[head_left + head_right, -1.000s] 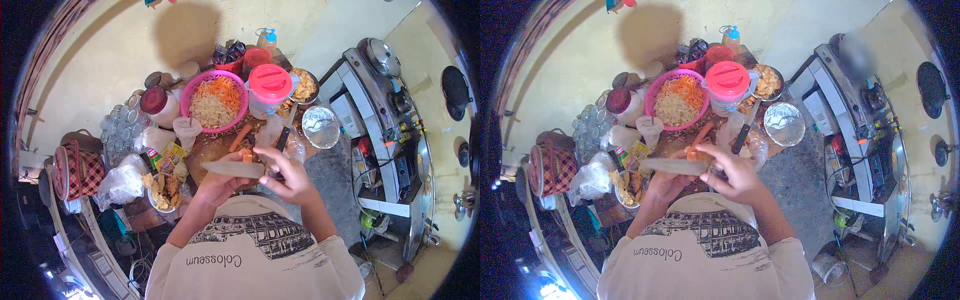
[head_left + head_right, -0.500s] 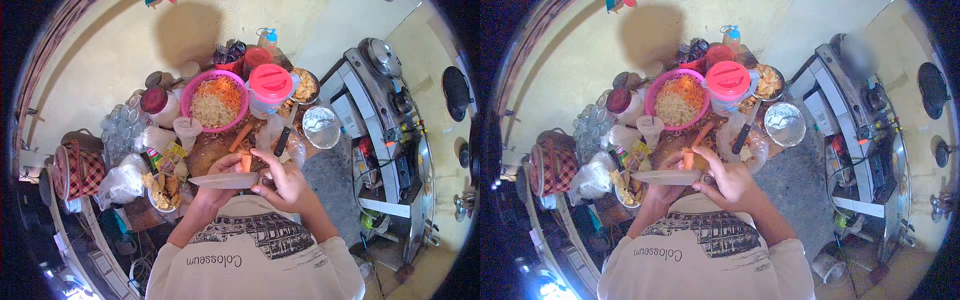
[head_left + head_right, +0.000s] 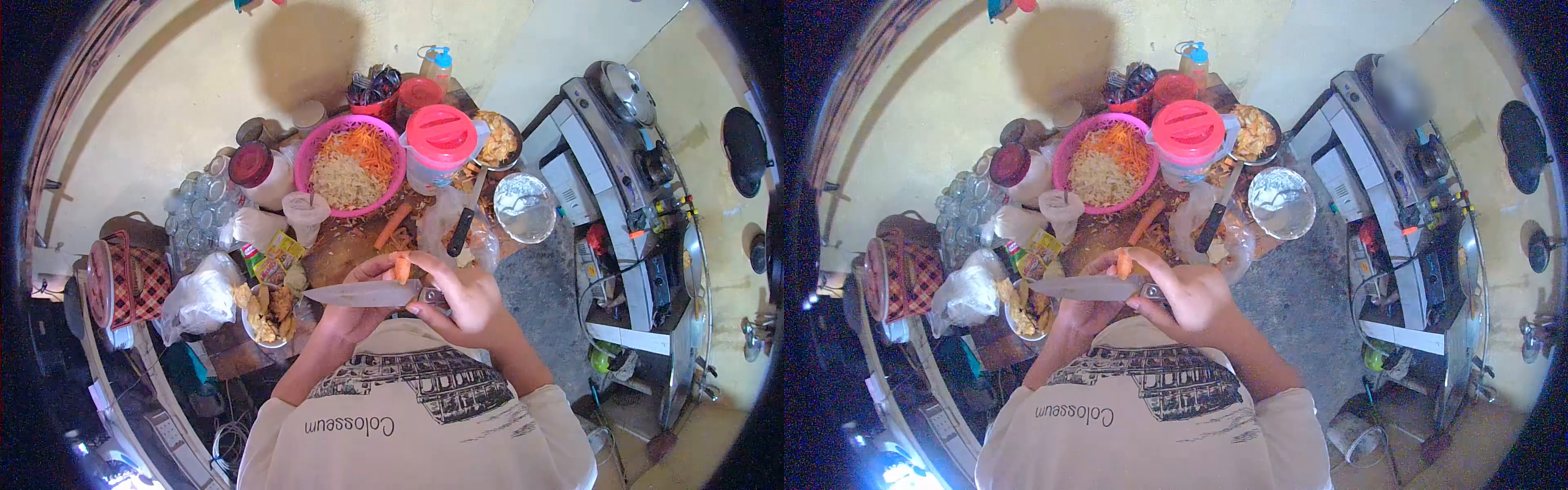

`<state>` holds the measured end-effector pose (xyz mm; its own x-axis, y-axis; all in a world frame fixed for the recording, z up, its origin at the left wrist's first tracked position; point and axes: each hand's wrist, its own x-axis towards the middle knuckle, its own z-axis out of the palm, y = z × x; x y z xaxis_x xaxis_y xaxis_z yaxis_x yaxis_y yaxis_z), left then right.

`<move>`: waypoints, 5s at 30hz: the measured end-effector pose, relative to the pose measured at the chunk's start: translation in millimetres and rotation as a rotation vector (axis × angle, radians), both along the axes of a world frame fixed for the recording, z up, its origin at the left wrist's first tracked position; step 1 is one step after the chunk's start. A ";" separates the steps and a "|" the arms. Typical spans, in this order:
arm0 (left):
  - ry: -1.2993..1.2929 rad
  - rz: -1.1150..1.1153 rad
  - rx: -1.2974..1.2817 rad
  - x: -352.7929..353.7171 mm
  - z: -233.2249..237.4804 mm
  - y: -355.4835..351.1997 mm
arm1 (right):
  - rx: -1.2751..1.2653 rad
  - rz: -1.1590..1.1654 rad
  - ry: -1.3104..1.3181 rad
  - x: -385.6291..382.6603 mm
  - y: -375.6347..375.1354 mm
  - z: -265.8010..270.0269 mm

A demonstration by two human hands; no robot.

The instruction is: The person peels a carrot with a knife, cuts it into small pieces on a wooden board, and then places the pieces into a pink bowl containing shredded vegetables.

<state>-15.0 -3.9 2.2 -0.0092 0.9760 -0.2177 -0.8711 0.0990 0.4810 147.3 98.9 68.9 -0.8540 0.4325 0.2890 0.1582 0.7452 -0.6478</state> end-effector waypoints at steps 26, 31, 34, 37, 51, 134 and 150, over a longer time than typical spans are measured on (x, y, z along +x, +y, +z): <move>0.127 0.059 0.049 -2.6 13.4 -8.6 | 0.077 0.053 0.156 -6.6 5.1 -1.6; 0.232 0.067 0.147 -5.4 13.1 -7.5 | 0.096 0.072 0.260 -8.6 5.8 -8.5; 0.438 0.074 0.165 -5.6 12.6 -7.6 | 0.045 0.068 0.269 -8.2 6.3 -11.1; 0.729 0.082 0.082 -7.0 27.9 -6.5 | -0.090 0.035 0.294 -8.7 3.6 -13.7; 0.974 0.389 0.227 0.8 40.5 -9.3 | -0.563 -0.529 0.018 -8.6 11.3 -28.6; 0.188 0.137 -0.075 -0.8 21.0 -3.0 | -0.045 0.079 0.053 4.7 -3.3 9.5; 0.118 0.111 -0.044 -3.6 25.1 -3.3 | 0.027 0.070 0.016 4.5 -3.2 10.2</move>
<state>-18.6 -7.2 27.3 -0.1439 0.9573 -0.2509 -0.8158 0.0288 0.5776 151.7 95.7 79.1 -0.8769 0.3639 0.3139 0.0946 0.7710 -0.6297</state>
